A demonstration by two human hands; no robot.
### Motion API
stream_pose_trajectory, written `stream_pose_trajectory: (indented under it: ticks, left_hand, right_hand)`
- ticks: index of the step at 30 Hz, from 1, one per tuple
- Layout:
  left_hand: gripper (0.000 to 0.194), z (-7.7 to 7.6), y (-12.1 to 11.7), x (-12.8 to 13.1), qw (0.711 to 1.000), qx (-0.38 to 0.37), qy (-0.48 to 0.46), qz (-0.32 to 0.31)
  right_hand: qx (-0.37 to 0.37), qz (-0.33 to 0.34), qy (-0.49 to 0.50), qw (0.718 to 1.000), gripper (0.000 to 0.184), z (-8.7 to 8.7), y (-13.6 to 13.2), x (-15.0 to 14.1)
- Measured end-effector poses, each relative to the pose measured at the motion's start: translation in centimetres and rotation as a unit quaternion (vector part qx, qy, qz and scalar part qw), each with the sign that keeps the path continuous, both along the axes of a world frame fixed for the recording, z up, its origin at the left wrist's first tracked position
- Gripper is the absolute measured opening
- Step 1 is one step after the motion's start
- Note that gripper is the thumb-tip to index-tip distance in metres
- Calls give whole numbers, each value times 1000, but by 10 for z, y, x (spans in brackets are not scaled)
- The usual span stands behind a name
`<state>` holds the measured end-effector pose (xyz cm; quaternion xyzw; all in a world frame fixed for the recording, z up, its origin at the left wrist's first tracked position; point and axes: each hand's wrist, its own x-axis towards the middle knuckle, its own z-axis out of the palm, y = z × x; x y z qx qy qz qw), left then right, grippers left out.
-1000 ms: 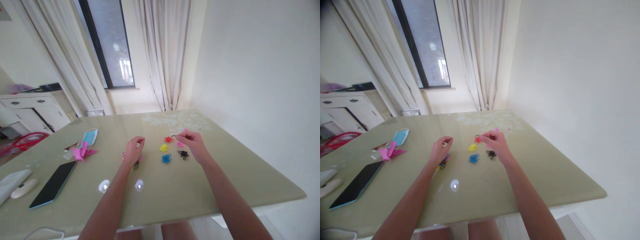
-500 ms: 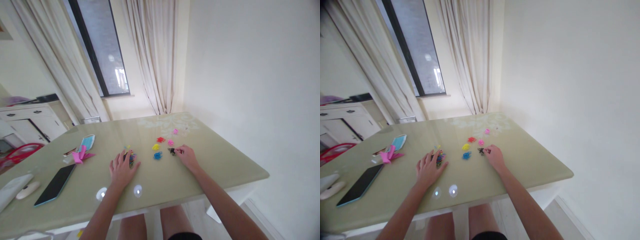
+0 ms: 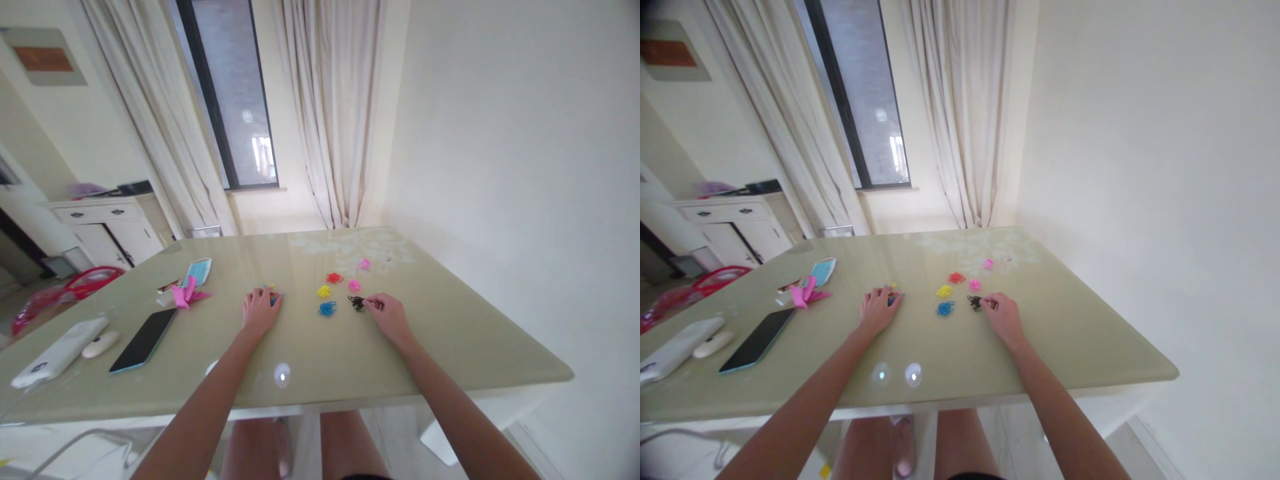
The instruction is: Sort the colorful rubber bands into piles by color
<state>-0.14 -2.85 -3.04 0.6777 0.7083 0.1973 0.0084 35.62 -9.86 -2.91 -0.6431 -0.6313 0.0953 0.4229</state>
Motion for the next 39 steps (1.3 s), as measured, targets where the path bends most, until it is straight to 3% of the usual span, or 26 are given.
stream_pose_trajectory:
  ticks: [6, 11, 15, 18, 21, 25, 27, 32, 39]
  left_hand:
    - [37, 5, 31, -4, 999, -3, -46, -24]
    - [48, 10, 51, -7, 992, -14, -127, -10]
    - [58, 10, 57, -9, 984, -10, -175, -40]
    - [64, 9, 55, -12, 977, 4, -203, -69]
    - [68, 8, 49, -13, 977, 25, -178, -111]
    - [49, 7, 40, -9, 991, 18, -69, -110]
    - [46, 7, 38, -7, 991, 9, -30, -127]
    - [36, 10, 40, -7, 976, -19, -69, -205]
    - [34, 18, 36, -6, 986, -8, -49, -161]
  right_hand:
    - [2, -3, -2, 1000, 28, -1, 1, 0]
    - [74, 0, -28, 997, 33, 3, -3, -7]
    - [148, 41, -64, 986, 33, 23, -1, -26]
    - [182, 64, -74, 978, 34, 45, 15, -49]
    - [187, 63, -95, 976, 35, 59, 37, -72]
    - [143, 64, -111, 981, 35, 54, 51, -90]
    - [135, 71, -100, 983, 37, 47, 49, -90]
    - [125, 37, -47, 990, 43, 46, 40, -75]
    - [112, 19, -12, 993, 48, 52, 44, -69]
